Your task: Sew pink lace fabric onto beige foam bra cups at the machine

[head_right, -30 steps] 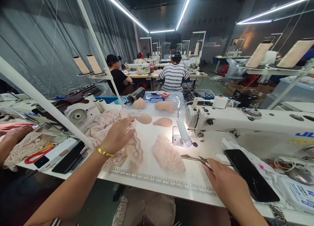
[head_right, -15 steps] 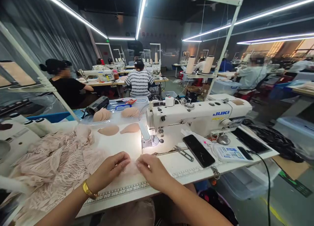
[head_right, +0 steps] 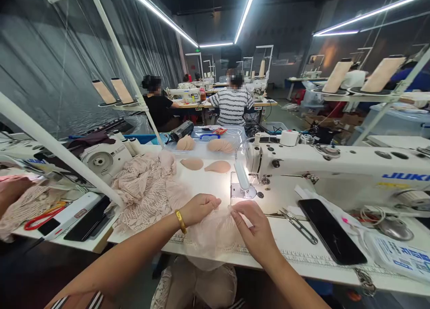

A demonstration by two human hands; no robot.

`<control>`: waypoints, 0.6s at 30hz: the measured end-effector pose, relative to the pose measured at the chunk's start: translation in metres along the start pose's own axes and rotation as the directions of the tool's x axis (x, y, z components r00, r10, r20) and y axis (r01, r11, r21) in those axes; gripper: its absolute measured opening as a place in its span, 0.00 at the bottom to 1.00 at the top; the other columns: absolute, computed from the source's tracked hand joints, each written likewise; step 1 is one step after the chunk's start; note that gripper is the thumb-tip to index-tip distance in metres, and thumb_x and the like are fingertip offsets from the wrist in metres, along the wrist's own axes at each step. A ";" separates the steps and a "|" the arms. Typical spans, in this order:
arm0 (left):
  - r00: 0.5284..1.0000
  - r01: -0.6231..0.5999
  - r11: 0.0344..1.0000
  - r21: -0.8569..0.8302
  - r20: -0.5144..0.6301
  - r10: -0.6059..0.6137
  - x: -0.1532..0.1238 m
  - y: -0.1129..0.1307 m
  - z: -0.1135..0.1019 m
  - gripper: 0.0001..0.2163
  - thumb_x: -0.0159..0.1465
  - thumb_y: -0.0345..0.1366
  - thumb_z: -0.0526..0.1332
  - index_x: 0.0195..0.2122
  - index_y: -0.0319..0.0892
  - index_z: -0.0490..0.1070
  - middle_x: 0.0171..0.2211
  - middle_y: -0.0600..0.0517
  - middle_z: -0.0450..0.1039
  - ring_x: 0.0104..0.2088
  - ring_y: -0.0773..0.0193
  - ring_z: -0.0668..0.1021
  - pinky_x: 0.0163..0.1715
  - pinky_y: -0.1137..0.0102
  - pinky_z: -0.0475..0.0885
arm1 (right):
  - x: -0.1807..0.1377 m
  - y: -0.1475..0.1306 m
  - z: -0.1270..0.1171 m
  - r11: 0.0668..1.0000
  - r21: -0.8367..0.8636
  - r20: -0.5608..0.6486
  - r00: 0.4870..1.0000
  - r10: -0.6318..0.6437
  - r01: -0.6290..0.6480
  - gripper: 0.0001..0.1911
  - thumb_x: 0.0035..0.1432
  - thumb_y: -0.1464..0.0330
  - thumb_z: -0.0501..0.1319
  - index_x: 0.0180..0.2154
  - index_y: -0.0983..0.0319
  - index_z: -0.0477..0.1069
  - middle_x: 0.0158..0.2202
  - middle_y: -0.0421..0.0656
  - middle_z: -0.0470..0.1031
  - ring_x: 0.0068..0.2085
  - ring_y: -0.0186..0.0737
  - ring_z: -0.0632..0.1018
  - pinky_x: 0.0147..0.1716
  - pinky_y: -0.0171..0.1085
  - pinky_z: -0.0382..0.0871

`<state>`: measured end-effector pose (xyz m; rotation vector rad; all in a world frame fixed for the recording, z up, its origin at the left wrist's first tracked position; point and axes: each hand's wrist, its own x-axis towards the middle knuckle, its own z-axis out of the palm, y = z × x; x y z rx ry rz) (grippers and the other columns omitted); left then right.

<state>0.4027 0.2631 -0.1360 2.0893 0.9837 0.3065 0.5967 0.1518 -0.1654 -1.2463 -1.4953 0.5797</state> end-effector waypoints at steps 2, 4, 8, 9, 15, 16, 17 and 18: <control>1.000 0.026 0.997 0.067 0.014 -0.027 0.001 -0.006 -0.005 0.25 0.69 0.56 0.45 0.23 0.43 0.61 0.20 0.56 0.58 0.24 0.66 0.64 0.27 0.71 0.61 | 0.000 -0.002 -0.005 0.997 0.067 0.003 0.999 -0.035 0.035 0.11 0.68 0.58 0.61 0.38 0.56 0.75 0.40 0.43 0.78 0.44 0.45 0.76 0.47 0.41 0.67; 0.999 0.052 0.986 0.161 -0.007 -0.051 0.005 -0.011 -0.013 0.24 0.69 0.53 0.50 0.22 0.42 0.64 0.20 0.55 0.62 0.25 0.64 0.68 0.28 0.70 0.63 | 0.003 -0.001 -0.009 0.973 0.198 0.117 0.988 0.096 -0.118 0.13 0.70 0.55 0.58 0.36 0.56 0.71 0.30 0.39 0.76 0.34 0.41 0.77 0.39 0.39 0.68; 0.991 0.078 0.932 0.353 -0.131 -0.033 0.029 -0.015 -0.036 0.10 0.67 0.43 0.60 0.37 0.41 0.75 0.35 0.49 0.76 0.38 0.55 0.77 0.42 0.65 0.70 | 0.022 0.016 -0.014 0.868 0.211 0.376 0.857 0.353 -0.450 0.20 0.68 0.48 0.56 0.33 0.56 0.64 0.24 0.34 0.73 0.22 0.36 0.72 0.30 0.38 0.65; 0.988 0.074 0.917 0.392 -0.156 -0.012 0.039 -0.016 -0.042 0.10 0.67 0.40 0.62 0.44 0.41 0.75 0.41 0.47 0.77 0.44 0.53 0.78 0.47 0.63 0.70 | 0.028 0.022 -0.014 0.863 0.182 0.405 0.836 0.372 -0.472 0.21 0.66 0.47 0.57 0.33 0.57 0.64 0.25 0.35 0.74 0.23 0.37 0.72 0.29 0.38 0.64; 0.983 0.074 0.842 0.535 -0.183 0.030 0.107 -0.034 -0.061 0.20 0.68 0.32 0.63 0.61 0.39 0.67 0.61 0.41 0.67 0.61 0.50 0.71 0.63 0.52 0.65 | 0.043 0.050 -0.018 0.863 0.155 0.404 0.828 0.390 -0.481 0.21 0.66 0.46 0.56 0.35 0.56 0.66 0.26 0.38 0.75 0.27 0.39 0.70 0.28 0.37 0.60; 0.984 0.086 0.834 0.545 -0.178 0.014 0.115 -0.038 -0.063 0.18 0.69 0.34 0.63 0.60 0.39 0.68 0.60 0.42 0.68 0.59 0.51 0.72 0.60 0.51 0.68 | 0.043 0.051 -0.019 0.865 0.155 0.400 0.831 0.386 -0.477 0.21 0.66 0.46 0.56 0.36 0.56 0.66 0.27 0.38 0.76 0.28 0.39 0.69 0.29 0.37 0.60; 0.985 0.097 0.827 0.553 -0.170 -0.002 0.121 -0.042 -0.064 0.16 0.71 0.37 0.62 0.58 0.39 0.69 0.58 0.43 0.70 0.57 0.52 0.74 0.58 0.51 0.71 | 0.043 0.051 -0.020 0.867 0.154 0.402 0.832 0.382 -0.473 0.21 0.66 0.46 0.56 0.36 0.57 0.66 0.28 0.38 0.76 0.29 0.39 0.69 0.31 0.38 0.60; 0.987 0.106 0.823 0.558 -0.161 -0.018 0.125 -0.046 -0.066 0.15 0.71 0.39 0.62 0.56 0.40 0.70 0.56 0.44 0.71 0.54 0.53 0.76 0.55 0.52 0.73 | 0.043 0.051 -0.021 0.869 0.153 0.407 0.831 0.379 -0.471 0.21 0.66 0.46 0.57 0.36 0.57 0.67 0.28 0.38 0.76 0.29 0.39 0.69 0.32 0.38 0.61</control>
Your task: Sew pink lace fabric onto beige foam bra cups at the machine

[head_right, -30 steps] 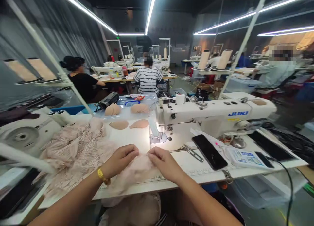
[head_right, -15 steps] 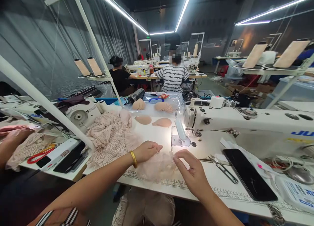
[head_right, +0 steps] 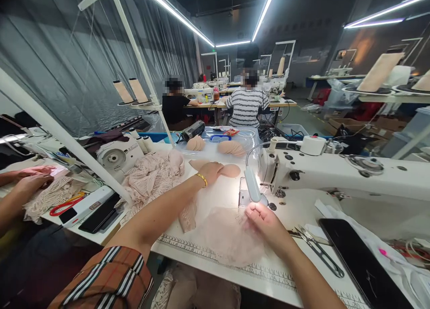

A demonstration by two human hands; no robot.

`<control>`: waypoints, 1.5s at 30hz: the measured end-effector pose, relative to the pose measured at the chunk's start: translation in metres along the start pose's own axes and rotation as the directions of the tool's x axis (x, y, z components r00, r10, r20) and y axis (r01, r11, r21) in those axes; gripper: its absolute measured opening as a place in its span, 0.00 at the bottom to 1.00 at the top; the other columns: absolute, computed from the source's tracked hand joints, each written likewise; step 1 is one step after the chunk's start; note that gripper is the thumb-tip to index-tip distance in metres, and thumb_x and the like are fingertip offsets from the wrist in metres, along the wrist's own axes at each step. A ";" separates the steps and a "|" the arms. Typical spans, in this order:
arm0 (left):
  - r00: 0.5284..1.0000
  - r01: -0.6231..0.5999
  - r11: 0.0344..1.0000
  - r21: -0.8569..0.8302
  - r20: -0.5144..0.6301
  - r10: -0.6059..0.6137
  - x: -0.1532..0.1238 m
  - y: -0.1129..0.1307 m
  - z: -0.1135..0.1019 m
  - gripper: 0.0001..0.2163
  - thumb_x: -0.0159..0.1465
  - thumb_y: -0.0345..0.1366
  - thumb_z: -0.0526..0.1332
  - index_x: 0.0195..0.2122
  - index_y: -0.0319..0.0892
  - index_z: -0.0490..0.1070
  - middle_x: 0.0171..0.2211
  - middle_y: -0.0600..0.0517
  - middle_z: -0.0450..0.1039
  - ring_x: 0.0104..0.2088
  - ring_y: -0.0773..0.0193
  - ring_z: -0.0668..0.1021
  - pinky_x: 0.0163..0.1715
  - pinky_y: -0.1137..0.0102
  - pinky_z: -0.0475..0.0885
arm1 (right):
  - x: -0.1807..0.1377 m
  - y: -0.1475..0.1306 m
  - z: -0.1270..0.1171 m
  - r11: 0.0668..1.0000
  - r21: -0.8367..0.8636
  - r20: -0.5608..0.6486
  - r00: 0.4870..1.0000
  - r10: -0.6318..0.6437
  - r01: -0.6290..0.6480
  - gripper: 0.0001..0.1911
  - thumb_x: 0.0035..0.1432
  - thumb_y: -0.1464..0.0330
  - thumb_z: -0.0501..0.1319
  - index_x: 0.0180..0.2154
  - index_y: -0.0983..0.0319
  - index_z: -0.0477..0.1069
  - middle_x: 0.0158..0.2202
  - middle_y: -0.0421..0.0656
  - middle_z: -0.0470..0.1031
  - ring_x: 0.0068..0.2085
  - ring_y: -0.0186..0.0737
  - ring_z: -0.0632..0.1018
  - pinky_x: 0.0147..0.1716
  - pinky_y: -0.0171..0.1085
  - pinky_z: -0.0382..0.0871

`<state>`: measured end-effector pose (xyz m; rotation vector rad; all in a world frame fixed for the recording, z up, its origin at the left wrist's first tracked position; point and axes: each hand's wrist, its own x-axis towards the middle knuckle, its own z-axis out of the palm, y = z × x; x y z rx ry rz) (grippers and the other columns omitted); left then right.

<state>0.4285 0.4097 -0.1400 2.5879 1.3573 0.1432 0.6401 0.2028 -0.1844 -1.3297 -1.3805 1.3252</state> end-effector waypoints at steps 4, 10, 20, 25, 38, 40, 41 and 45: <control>0.998 0.016 1.000 -0.021 0.061 -0.015 0.007 -0.012 -0.005 0.14 0.72 0.42 0.62 0.54 0.40 0.72 0.53 0.45 0.73 0.51 0.56 0.77 0.51 0.56 0.76 | 0.001 -0.003 0.000 1.000 -0.002 0.030 0.999 0.012 -0.012 0.21 0.66 0.46 0.57 0.36 0.57 0.68 0.28 0.39 0.76 0.30 0.40 0.70 0.33 0.39 0.61; 0.990 0.100 0.982 -0.159 0.115 -0.082 0.008 -0.023 -0.013 0.14 0.71 0.41 0.62 0.52 0.39 0.73 0.51 0.46 0.74 0.48 0.58 0.78 0.49 0.58 0.78 | 0.003 -0.005 0.002 1.000 0.023 0.045 0.999 0.018 -0.019 0.20 0.66 0.47 0.58 0.36 0.57 0.68 0.27 0.38 0.75 0.30 0.40 0.71 0.33 0.38 0.62; 0.939 0.031 0.893 -0.449 -0.294 -0.180 -0.012 -0.004 -0.031 0.07 0.72 0.33 0.56 0.48 0.41 0.70 0.41 0.49 0.73 0.42 0.62 0.75 0.47 0.64 0.73 | 0.002 -0.005 0.002 0.998 0.064 0.028 1.000 -0.014 0.012 0.20 0.66 0.48 0.59 0.38 0.58 0.69 0.29 0.38 0.75 0.31 0.40 0.72 0.34 0.39 0.64; 0.943 -0.177 0.778 -0.603 -0.330 -0.042 -0.057 0.024 -0.057 0.11 0.70 0.40 0.56 0.46 0.39 0.71 0.36 0.50 0.72 0.36 0.65 0.74 0.37 0.72 0.70 | 0.003 -0.002 0.003 0.995 0.098 0.027 0.999 -0.039 0.036 0.20 0.66 0.48 0.59 0.39 0.59 0.71 0.35 0.41 0.76 0.32 0.38 0.71 0.34 0.39 0.65; 0.956 -0.260 0.769 -0.584 -0.046 0.289 -0.101 0.092 0.007 0.25 0.52 0.38 0.75 0.47 0.42 0.66 0.40 0.51 0.72 0.37 0.61 0.74 0.36 0.68 0.68 | -0.009 -0.004 0.009 0.983 -0.044 -0.037 0.983 -0.179 0.177 0.19 0.65 0.49 0.61 0.37 0.58 0.73 0.31 0.39 0.72 0.33 0.40 0.71 0.33 0.38 0.64; 0.925 -0.316 0.782 -0.537 0.008 0.379 -0.100 0.087 0.002 0.23 0.50 0.40 0.76 0.42 0.42 0.67 0.41 0.50 0.71 0.39 0.59 0.74 0.37 0.68 0.67 | -0.014 -0.007 0.010 0.977 -0.082 -0.057 0.978 -0.203 0.198 0.17 0.66 0.51 0.60 0.37 0.58 0.74 0.30 0.39 0.72 0.34 0.41 0.71 0.34 0.38 0.64; 0.907 -0.302 0.792 -0.530 0.096 0.410 -0.101 0.083 -0.003 0.19 0.51 0.40 0.74 0.38 0.42 0.68 0.37 0.52 0.71 0.38 0.60 0.73 0.35 0.69 0.66 | -0.018 -0.010 0.011 0.969 -0.117 -0.079 0.970 -0.228 0.218 0.16 0.67 0.52 0.60 0.38 0.57 0.74 0.30 0.39 0.72 0.34 0.42 0.72 0.35 0.39 0.64; 0.934 -0.253 0.866 -0.431 0.125 0.335 -0.111 0.069 -0.025 0.08 0.59 0.36 0.65 0.30 0.43 0.66 0.27 0.56 0.68 0.28 0.65 0.70 0.27 0.71 0.60 | -0.031 -0.028 0.018 0.799 -0.435 -0.220 0.811 -0.542 0.416 0.06 0.71 0.63 0.57 0.41 0.55 0.72 0.34 0.42 0.76 0.33 0.42 0.74 0.35 0.40 0.68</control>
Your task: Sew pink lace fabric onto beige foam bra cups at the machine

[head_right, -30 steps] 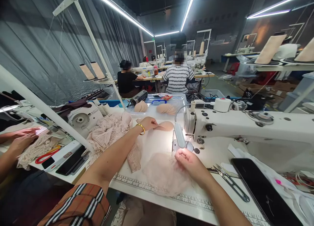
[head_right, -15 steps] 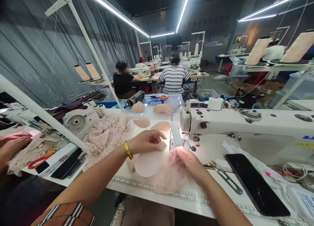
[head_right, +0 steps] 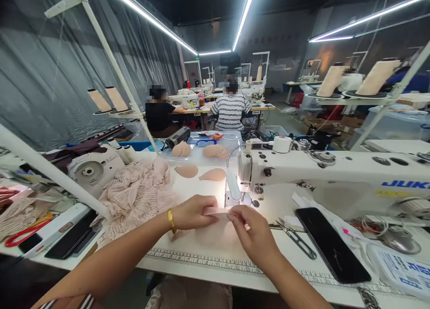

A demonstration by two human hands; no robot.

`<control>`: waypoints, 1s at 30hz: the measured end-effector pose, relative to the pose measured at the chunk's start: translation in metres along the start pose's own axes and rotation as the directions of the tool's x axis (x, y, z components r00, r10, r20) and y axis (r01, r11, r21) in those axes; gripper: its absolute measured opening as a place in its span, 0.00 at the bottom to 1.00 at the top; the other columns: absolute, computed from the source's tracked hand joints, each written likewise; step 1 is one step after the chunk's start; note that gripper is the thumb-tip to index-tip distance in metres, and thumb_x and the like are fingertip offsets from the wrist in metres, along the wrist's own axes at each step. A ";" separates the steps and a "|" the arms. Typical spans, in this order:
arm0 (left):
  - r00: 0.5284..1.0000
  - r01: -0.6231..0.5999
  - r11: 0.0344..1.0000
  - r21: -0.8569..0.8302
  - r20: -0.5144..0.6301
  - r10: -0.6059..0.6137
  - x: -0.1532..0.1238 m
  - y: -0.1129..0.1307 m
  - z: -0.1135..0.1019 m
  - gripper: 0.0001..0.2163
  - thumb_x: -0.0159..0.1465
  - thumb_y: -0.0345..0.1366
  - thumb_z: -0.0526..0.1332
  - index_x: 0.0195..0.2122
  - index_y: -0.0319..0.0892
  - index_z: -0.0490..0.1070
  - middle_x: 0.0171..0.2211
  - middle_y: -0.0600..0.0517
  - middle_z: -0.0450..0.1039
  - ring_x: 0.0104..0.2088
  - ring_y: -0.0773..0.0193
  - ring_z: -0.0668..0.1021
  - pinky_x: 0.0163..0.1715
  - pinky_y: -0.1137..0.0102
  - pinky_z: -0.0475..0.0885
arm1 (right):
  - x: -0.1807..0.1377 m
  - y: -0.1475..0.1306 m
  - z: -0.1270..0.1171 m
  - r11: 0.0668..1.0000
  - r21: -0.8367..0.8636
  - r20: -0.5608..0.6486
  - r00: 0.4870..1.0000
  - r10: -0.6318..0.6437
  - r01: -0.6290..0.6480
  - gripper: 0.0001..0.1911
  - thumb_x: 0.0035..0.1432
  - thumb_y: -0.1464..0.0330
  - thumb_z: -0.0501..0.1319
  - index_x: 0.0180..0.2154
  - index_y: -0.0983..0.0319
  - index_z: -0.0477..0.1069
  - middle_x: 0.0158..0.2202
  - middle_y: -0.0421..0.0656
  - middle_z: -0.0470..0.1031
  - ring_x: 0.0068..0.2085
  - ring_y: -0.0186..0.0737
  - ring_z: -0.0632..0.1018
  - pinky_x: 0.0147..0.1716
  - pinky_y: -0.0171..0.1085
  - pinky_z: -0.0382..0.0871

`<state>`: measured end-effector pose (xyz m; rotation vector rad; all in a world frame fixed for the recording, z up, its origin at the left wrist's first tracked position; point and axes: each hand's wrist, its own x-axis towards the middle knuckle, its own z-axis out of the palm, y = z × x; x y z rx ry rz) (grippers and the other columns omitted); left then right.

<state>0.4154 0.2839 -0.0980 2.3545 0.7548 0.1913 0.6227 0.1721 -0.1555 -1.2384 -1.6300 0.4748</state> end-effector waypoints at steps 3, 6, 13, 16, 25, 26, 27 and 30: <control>0.955 -0.068 0.966 0.248 -0.264 0.135 -0.012 -0.002 -0.008 0.03 0.58 0.29 0.58 0.31 0.44 0.66 0.28 0.55 0.70 0.30 0.62 0.71 0.31 0.69 0.62 | 0.006 -0.009 0.005 0.930 -0.242 -0.033 0.956 -0.292 0.276 0.08 0.72 0.71 0.52 0.46 0.55 0.68 0.39 0.44 0.78 0.38 0.42 0.77 0.40 0.41 0.70; 0.910 -0.156 0.852 0.500 -0.262 0.320 -0.010 -0.015 -0.003 0.06 0.63 0.30 0.55 0.33 0.46 0.70 0.35 0.50 0.75 0.34 0.56 0.74 0.35 0.64 0.65 | 0.020 0.009 0.009 0.838 -0.421 0.101 0.936 -0.337 0.347 0.10 0.69 0.75 0.53 0.41 0.56 0.70 0.42 0.42 0.79 0.42 0.41 0.76 0.40 0.37 0.69; 0.882 -0.432 0.772 0.467 0.040 0.469 0.035 -0.034 0.030 0.15 0.69 0.24 0.48 0.38 0.46 0.71 0.38 0.50 0.75 0.38 0.58 0.76 0.39 0.65 0.68 | 0.042 0.073 -0.010 0.585 -0.599 0.464 0.832 -0.302 0.547 0.10 0.63 0.76 0.61 0.30 0.58 0.70 0.31 0.36 0.74 0.33 0.37 0.69 0.28 0.36 0.55; 0.878 -0.429 0.724 0.541 0.062 0.474 0.056 -0.035 0.035 0.13 0.69 0.23 0.48 0.32 0.43 0.68 0.33 0.51 0.72 0.32 0.60 0.72 0.33 0.67 0.65 | 0.043 0.079 -0.017 0.576 -0.609 0.487 0.830 -0.271 0.545 0.11 0.64 0.77 0.60 0.30 0.59 0.69 0.33 0.37 0.75 0.36 0.36 0.69 0.31 0.35 0.57; 0.811 -0.396 0.644 0.654 -0.079 0.579 0.052 -0.045 0.056 0.13 0.71 0.30 0.53 0.28 0.41 0.67 0.32 0.50 0.70 0.34 0.60 0.71 0.36 0.66 0.66 | 0.020 0.066 -0.030 0.748 -0.515 0.377 0.894 -0.241 0.419 0.15 0.66 0.79 0.53 0.43 0.59 0.75 0.34 0.44 0.70 0.36 0.43 0.66 0.32 0.38 0.59; 0.812 -0.398 0.638 0.659 -0.071 0.580 0.052 -0.046 0.058 0.12 0.71 0.30 0.54 0.28 0.41 0.67 0.31 0.51 0.70 0.34 0.60 0.70 0.35 0.66 0.66 | 0.020 0.067 -0.032 0.772 -0.499 0.385 0.899 -0.210 0.394 0.17 0.66 0.80 0.52 0.45 0.59 0.75 0.33 0.43 0.69 0.35 0.43 0.66 0.32 0.38 0.59; 0.815 -0.397 0.636 0.662 -0.064 0.576 0.053 -0.047 0.060 0.12 0.71 0.30 0.54 0.28 0.41 0.66 0.31 0.51 0.69 0.33 0.61 0.70 0.35 0.66 0.66 | 0.020 0.067 -0.033 0.791 -0.478 0.404 0.895 -0.190 0.383 0.19 0.66 0.80 0.51 0.46 0.58 0.76 0.33 0.43 0.69 0.36 0.43 0.67 0.32 0.37 0.60; 0.834 -0.374 0.645 0.667 -0.062 0.548 0.055 -0.049 0.063 0.11 0.70 0.31 0.56 0.29 0.41 0.66 0.31 0.51 0.68 0.32 0.61 0.69 0.34 0.66 0.65 | 0.020 0.066 -0.034 0.814 -0.451 0.439 0.885 -0.156 0.367 0.19 0.68 0.78 0.49 0.48 0.59 0.76 0.35 0.44 0.70 0.37 0.44 0.69 0.33 0.38 0.64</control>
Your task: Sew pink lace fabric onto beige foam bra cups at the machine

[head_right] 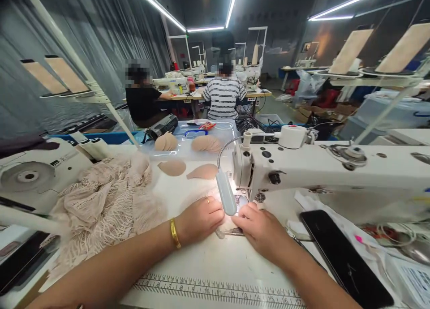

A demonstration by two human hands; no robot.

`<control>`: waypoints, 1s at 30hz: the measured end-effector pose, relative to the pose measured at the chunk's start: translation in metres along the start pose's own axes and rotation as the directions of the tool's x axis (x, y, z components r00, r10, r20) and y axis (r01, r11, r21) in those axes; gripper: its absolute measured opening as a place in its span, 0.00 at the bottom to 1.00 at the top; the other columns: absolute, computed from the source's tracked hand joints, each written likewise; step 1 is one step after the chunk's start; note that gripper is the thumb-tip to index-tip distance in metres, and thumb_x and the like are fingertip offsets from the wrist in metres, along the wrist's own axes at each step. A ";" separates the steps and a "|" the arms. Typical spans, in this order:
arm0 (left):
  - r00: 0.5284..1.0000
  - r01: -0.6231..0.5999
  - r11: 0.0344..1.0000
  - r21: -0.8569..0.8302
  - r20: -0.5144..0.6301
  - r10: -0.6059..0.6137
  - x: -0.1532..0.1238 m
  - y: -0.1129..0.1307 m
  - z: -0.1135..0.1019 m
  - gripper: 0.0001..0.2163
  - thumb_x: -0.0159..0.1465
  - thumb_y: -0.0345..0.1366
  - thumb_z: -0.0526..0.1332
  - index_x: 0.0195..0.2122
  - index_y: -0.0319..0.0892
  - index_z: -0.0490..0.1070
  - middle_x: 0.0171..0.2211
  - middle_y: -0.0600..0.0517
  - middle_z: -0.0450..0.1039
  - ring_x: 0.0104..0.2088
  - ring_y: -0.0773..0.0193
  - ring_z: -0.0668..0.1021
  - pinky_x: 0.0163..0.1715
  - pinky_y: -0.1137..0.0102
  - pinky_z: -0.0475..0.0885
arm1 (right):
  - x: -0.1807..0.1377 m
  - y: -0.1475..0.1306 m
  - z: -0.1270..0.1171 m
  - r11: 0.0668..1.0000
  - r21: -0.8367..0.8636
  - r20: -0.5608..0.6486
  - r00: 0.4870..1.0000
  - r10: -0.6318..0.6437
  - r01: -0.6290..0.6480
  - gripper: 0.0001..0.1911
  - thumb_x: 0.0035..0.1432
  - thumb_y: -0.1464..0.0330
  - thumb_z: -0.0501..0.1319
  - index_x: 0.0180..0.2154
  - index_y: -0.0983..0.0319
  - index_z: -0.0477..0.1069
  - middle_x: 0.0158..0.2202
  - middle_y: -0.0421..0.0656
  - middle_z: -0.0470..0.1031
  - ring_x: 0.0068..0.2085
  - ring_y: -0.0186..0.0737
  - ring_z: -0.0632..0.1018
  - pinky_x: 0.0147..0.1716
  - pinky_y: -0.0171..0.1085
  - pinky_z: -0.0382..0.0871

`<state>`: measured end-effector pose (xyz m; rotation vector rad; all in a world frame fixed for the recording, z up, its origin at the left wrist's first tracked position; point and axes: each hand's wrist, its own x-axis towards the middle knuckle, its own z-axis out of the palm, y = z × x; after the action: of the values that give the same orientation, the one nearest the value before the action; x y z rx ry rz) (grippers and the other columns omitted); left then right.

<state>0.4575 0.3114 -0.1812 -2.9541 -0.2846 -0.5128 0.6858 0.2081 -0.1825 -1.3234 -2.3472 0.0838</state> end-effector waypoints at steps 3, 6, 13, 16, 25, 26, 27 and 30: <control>1.000 0.028 0.999 0.018 -0.001 -0.028 0.001 0.002 0.002 0.10 0.70 0.33 0.57 0.29 0.41 0.66 0.31 0.50 0.67 0.32 0.60 0.68 0.33 0.66 0.64 | 0.000 0.000 0.000 1.000 -0.015 0.003 1.000 0.017 -0.017 0.19 0.69 0.76 0.49 0.50 0.59 0.75 0.36 0.46 0.71 0.37 0.44 0.71 0.31 0.38 0.66; 0.999 0.036 0.999 0.041 -0.003 -0.036 0.002 0.004 0.005 0.10 0.68 0.32 0.58 0.28 0.41 0.65 0.30 0.50 0.66 0.31 0.60 0.67 0.32 0.66 0.63 | 0.000 0.001 0.002 0.999 -0.024 -0.005 1.000 0.028 -0.028 0.18 0.70 0.75 0.49 0.48 0.59 0.76 0.37 0.47 0.72 0.37 0.44 0.72 0.30 0.38 0.68; 1.000 -0.003 0.999 0.048 -0.013 0.003 0.006 0.008 0.005 0.12 0.71 0.35 0.57 0.28 0.40 0.66 0.31 0.50 0.67 0.32 0.61 0.68 0.36 0.65 0.65 | -0.002 0.002 0.006 0.998 -0.018 -0.003 0.998 0.061 -0.061 0.16 0.68 0.75 0.50 0.37 0.57 0.74 0.39 0.46 0.73 0.38 0.44 0.74 0.31 0.37 0.69; 0.999 -0.037 0.998 0.056 -0.016 0.038 0.006 0.009 0.004 0.13 0.72 0.34 0.55 0.28 0.40 0.66 0.29 0.51 0.67 0.31 0.63 0.69 0.36 0.65 0.64 | -0.002 0.002 0.007 0.997 -0.014 -0.017 0.997 0.081 -0.081 0.15 0.67 0.75 0.51 0.40 0.55 0.75 0.37 0.44 0.73 0.37 0.44 0.74 0.29 0.37 0.68; 0.980 -0.165 0.980 -0.111 0.094 0.175 0.022 -0.024 0.014 0.12 0.73 0.38 0.55 0.36 0.40 0.73 0.38 0.48 0.77 0.39 0.59 0.76 0.46 0.62 0.70 | 0.001 0.003 0.007 0.994 -0.027 -0.040 0.994 0.104 -0.105 0.14 0.69 0.74 0.50 0.39 0.56 0.72 0.36 0.44 0.73 0.36 0.44 0.74 0.29 0.38 0.67; 0.978 -0.174 0.976 -0.133 0.090 0.187 0.024 -0.029 0.016 0.11 0.73 0.38 0.55 0.38 0.40 0.74 0.40 0.47 0.78 0.41 0.58 0.77 0.48 0.62 0.70 | 0.001 0.004 0.008 0.993 -0.034 -0.041 0.993 0.112 -0.113 0.13 0.69 0.74 0.50 0.38 0.56 0.71 0.35 0.44 0.72 0.35 0.43 0.73 0.28 0.38 0.66; 0.978 -0.181 0.972 -0.151 0.081 0.194 0.026 -0.033 0.018 0.11 0.73 0.38 0.55 0.40 0.40 0.75 0.42 0.47 0.78 0.43 0.58 0.77 0.49 0.62 0.70 | 0.000 0.005 0.009 0.992 -0.041 -0.042 0.992 0.117 -0.119 0.13 0.69 0.73 0.50 0.38 0.57 0.71 0.35 0.44 0.72 0.35 0.43 0.73 0.28 0.37 0.65; 0.977 -0.199 0.961 -0.193 0.035 0.210 0.030 -0.042 0.024 0.10 0.72 0.37 0.56 0.44 0.41 0.76 0.45 0.46 0.79 0.45 0.58 0.78 0.50 0.62 0.71 | -0.002 0.009 0.015 0.988 -0.069 -0.051 0.989 0.136 -0.139 0.13 0.70 0.73 0.49 0.36 0.57 0.68 0.32 0.42 0.69 0.33 0.42 0.73 0.24 0.37 0.61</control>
<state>0.4843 0.3606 -0.1893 -3.1353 0.0700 -0.4549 0.6875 0.2137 -0.1985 -1.5053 -2.2380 0.0101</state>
